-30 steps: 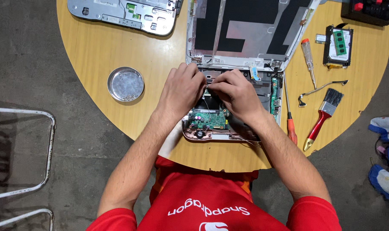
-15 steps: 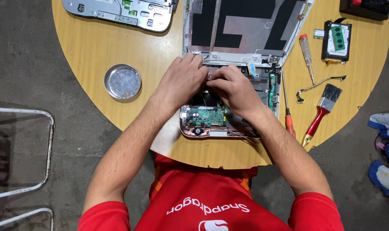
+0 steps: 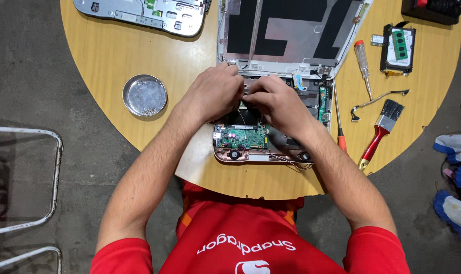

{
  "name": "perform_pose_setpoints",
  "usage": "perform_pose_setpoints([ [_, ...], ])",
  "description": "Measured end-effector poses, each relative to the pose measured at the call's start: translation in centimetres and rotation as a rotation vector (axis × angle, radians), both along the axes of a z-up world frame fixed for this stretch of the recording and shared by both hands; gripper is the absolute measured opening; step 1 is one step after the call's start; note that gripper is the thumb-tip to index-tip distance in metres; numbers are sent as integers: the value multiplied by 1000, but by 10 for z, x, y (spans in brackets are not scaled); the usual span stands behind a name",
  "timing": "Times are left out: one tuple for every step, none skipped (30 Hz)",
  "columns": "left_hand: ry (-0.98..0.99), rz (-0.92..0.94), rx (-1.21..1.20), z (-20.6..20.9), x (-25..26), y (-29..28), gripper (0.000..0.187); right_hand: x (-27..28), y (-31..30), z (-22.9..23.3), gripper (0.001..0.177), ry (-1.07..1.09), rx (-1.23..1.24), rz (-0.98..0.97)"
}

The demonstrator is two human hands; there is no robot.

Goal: The person cleans a small green circuit board with a brush, then places it into the laptop chassis. They use a screwdriver to secure the board with screws and connect a small wire to the motherboard.

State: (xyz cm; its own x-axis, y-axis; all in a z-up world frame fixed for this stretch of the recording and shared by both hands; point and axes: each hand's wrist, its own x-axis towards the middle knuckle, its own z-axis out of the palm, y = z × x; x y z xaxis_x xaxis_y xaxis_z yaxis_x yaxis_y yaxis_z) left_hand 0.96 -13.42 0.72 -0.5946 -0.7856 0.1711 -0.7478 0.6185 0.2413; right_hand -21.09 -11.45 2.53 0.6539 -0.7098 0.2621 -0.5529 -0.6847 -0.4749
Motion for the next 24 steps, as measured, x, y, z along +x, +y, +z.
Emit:
perform_pose_setpoints([
  [6, -2, 46, 1, 1, -1, 12, 1, -1, 3, 13, -30, 37, -2],
  [11, -2, 92, 2, 2, -2, 13, 2, -2, 6, 12, -59, 75, -3],
  [11, -1, 91, 1, 1, -3, 13, 3, -2, 8, 12, -59, 74, -1],
  [22, 7, 93, 0, 1, -2, 14, 3, -2, 10, 12, -70, 100, -2],
  [33, 15, 96, -1, 0, -2, 16, 4, -2, 11, 12, -82, 125, -2],
  [34, 16, 98, -4, 0, -3, 16, 4, -2, 12, 12, -81, 128, -1],
  [42, 18, 97, -9, -1, -5, 18, 4, -2, 12, 12, -90, 140, 3],
  [51, 19, 97, -13, -2, -6, 21, 4, -3, 13, 11, -98, 153, 6],
  [52, 19, 99, -14, -2, -7, 21, 3, -4, 11, 11, -97, 156, 5],
  [58, 22, 103, -15, -2, -8, 21, 3, -4, 9, 11, -103, 158, 12],
  [63, 25, 107, -17, -2, -8, 22, 2, -5, 7, 11, -108, 160, 19],
  [64, 25, 110, -16, -2, -8, 22, 2, -5, 8, 11, -107, 163, 18],
  [60, 21, 105, -15, -2, -8, 23, 2, -5, 9, 11, -111, 168, 27],
  [57, 16, 98, -14, -1, -8, 24, 2, -5, 10, 12, -114, 171, 35],
  [57, 16, 100, -15, -1, -8, 24, 2, -5, 9, 12, -114, 172, 34],
  [56, 16, 101, -15, -1, -9, 24, 1, -5, 9, 12, -120, 175, 32],
  [54, 15, 101, -16, -1, -9, 24, 1, -4, 9, 12, -127, 177, 30],
  [54, 14, 101, -13, -1, -8, 24, 1, -4, 8, 12, -127, 177, 29],
  [51, 16, 112, -11, -1, -8, 23, 0, -3, 7, 12, -134, 184, 23],
  [47, 17, 124, -9, -1, -7, 23, 0, -3, 7, 13, -142, 191, 17],
  [47, 16, 124, -10, -1, -8, 23, 0, -3, 7, 13, -142, 191, 16],
  [50, 22, 127, -10, -2, -8, 22, 0, -3, 7, 13, -136, 175, 18],
  [54, 28, 129, -11, -2, -8, 22, 0, -2, 7, 12, -130, 160, 19],
  [54, 28, 129, -11, -2, -9, 22, 0, -2, 6, 12, -130, 159, 19],
])
